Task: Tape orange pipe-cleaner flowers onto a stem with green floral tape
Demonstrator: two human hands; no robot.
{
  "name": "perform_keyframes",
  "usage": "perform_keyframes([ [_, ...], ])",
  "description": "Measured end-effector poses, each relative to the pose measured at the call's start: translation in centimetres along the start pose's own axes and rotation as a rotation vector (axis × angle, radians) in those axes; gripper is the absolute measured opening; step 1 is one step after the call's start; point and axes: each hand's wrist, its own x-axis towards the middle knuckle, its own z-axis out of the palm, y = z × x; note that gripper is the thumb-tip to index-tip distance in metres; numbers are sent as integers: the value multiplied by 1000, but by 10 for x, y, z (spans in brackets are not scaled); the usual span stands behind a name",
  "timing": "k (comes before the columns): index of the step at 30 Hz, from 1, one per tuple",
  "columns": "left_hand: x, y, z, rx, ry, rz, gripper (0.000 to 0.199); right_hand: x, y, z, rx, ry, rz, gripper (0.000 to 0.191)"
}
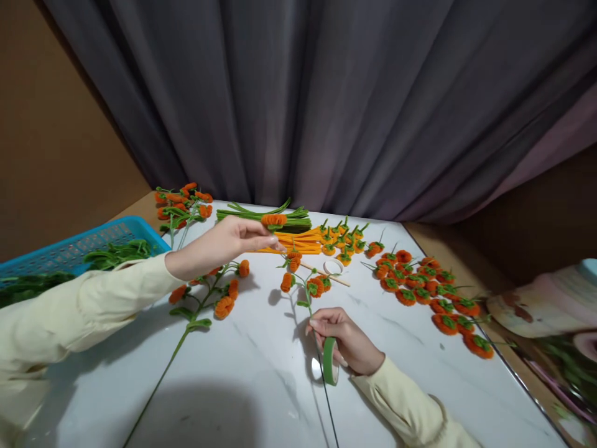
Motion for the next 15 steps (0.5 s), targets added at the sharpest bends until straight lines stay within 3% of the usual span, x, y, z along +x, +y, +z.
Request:
perform_keyframes([
  [3, -4, -5, 15, -83, -6, -73, 28, 0, 0, 0, -2, -6, -14, 25],
  [9, -7, -12, 44, -318, 74, -71, 29, -1, 0, 1, 2, -27, -32, 25],
  [15, -13, -12, 70, -452, 149, -50, 69, 0, 2, 0, -8, -29, -45, 25],
])
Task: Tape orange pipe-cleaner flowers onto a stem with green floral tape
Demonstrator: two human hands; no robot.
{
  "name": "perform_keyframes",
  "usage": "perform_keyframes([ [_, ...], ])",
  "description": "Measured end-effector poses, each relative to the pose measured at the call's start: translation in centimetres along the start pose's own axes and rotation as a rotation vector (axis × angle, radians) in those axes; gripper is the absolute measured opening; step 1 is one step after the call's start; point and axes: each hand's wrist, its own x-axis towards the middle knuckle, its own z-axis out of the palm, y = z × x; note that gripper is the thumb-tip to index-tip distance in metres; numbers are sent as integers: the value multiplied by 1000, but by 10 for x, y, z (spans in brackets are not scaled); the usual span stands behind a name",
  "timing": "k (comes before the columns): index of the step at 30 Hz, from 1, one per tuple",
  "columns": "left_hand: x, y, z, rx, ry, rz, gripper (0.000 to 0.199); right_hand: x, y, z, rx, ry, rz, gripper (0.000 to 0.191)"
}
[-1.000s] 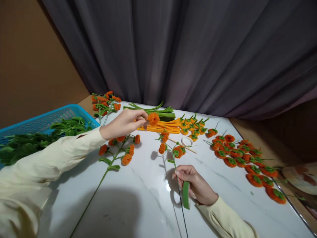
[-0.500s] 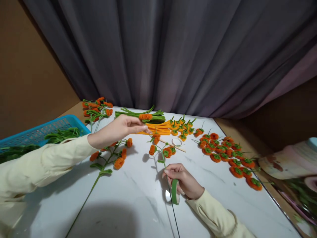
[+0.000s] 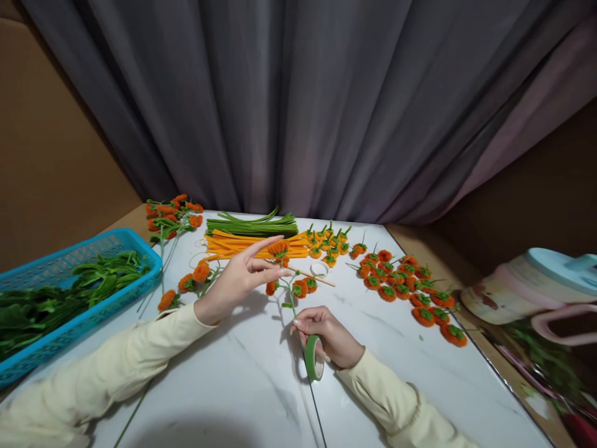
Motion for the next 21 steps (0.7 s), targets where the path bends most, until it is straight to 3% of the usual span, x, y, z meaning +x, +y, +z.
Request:
perform_keyframes([
  [3, -3, -4, 7, -57, -17, 35, 65, 1, 2, -1, -7, -7, -11, 24],
  [8, -5, -12, 12, -78, -31, 62, 35, 1, 2, -1, -19, 5, -12, 24],
  [12, -6, -21, 12, 81, 62, 205, 20, 0, 0, 0, -28, 24, -1, 25],
  [17, -11, -28, 11, 399, 77, 440, 22, -1, -2, 2, -42, 18, 13, 25],
  [21, -16, -25, 11, 531, 96, 567, 18, -1, -3, 3, -46, 15, 14, 25],
])
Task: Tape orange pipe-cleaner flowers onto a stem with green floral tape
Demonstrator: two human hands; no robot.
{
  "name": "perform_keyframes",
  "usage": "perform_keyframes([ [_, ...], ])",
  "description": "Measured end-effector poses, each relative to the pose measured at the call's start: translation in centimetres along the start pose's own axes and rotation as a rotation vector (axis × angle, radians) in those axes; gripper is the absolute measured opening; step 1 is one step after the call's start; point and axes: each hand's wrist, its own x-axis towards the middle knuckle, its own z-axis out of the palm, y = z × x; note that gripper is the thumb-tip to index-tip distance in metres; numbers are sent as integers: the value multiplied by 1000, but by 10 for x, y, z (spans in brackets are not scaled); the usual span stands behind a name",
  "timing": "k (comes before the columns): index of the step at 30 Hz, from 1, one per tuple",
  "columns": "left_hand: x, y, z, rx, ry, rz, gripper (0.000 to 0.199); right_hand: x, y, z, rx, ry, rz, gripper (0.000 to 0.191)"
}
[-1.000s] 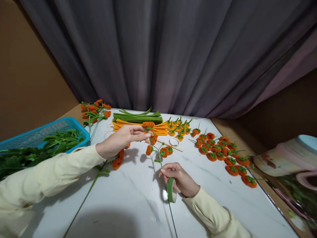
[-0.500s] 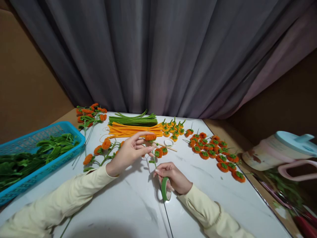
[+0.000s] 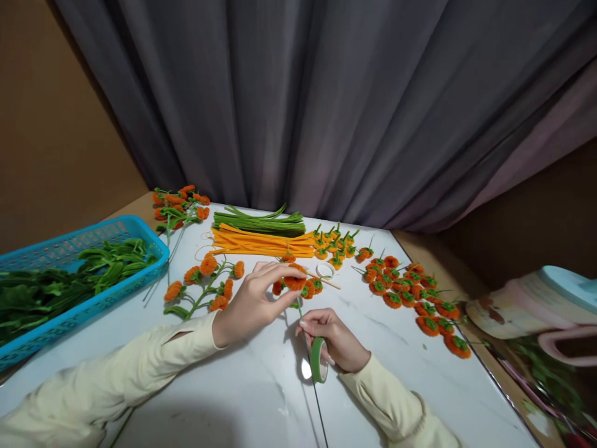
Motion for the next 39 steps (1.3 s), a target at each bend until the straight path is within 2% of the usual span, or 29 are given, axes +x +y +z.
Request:
perform_keyframes([
  [9, 3, 2, -6, 66, -49, 48, 30, -1, 0, 1, 9, 0, -1, 25],
  [14, 4, 3, -11, 162, -83, 2, 42, 0, 1, -1, 15, -5, -1, 26],
  [21, 6, -5, -12, 169, 28, 182, 31, 1, 2, -2, 20, -5, -10, 26],
  [26, 3, -6, -11, 205, 66, 199, 22, 0, 1, -1, 17, -8, -5, 25],
  [30, 3, -6, -11, 200, 32, 129, 18, 0, 1, -1, 12, -10, -6, 25],
  [33, 13, -8, -21, 221, 59, 39, 23, -1, 1, -1, 11, -19, -11, 24],
  [37, 46, -19, -39, 221, 102, -142, 33, -1, 2, 0, 15, -50, -9, 24],
  [39, 68, -26, -42, 179, -14, -189, 38, -1, 3, 1, 11, -67, -10, 24],
])
